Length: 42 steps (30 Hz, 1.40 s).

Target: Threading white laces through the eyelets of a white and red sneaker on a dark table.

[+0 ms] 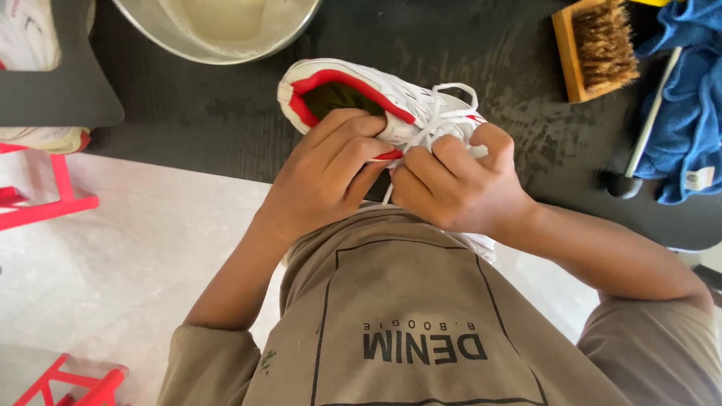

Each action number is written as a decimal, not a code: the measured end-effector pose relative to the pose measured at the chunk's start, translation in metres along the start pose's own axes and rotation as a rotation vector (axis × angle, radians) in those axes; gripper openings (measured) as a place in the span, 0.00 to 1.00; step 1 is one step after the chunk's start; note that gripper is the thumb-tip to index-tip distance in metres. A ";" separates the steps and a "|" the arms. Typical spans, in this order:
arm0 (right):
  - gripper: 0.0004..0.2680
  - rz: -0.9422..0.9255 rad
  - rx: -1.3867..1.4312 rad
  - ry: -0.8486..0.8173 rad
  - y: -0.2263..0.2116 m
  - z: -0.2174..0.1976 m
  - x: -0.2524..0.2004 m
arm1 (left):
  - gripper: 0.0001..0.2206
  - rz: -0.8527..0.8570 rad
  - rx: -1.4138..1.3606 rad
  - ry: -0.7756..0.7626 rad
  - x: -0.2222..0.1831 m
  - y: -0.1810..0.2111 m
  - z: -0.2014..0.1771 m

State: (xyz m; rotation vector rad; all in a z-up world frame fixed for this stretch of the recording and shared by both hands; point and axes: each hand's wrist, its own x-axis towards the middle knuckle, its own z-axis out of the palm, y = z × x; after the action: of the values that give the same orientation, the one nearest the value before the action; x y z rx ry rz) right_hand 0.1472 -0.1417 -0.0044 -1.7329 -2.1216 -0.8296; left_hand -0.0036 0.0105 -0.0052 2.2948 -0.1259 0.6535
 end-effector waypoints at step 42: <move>0.05 0.175 0.599 0.250 -0.015 0.023 -0.018 | 0.17 -0.041 -0.262 0.210 -0.030 0.035 0.008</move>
State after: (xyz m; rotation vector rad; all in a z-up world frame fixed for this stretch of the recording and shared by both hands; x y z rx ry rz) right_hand 0.1399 -0.1443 -0.0360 -1.3843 -1.7740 -0.2924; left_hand -0.0356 -0.0226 -0.0025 1.9615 -0.0601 0.8030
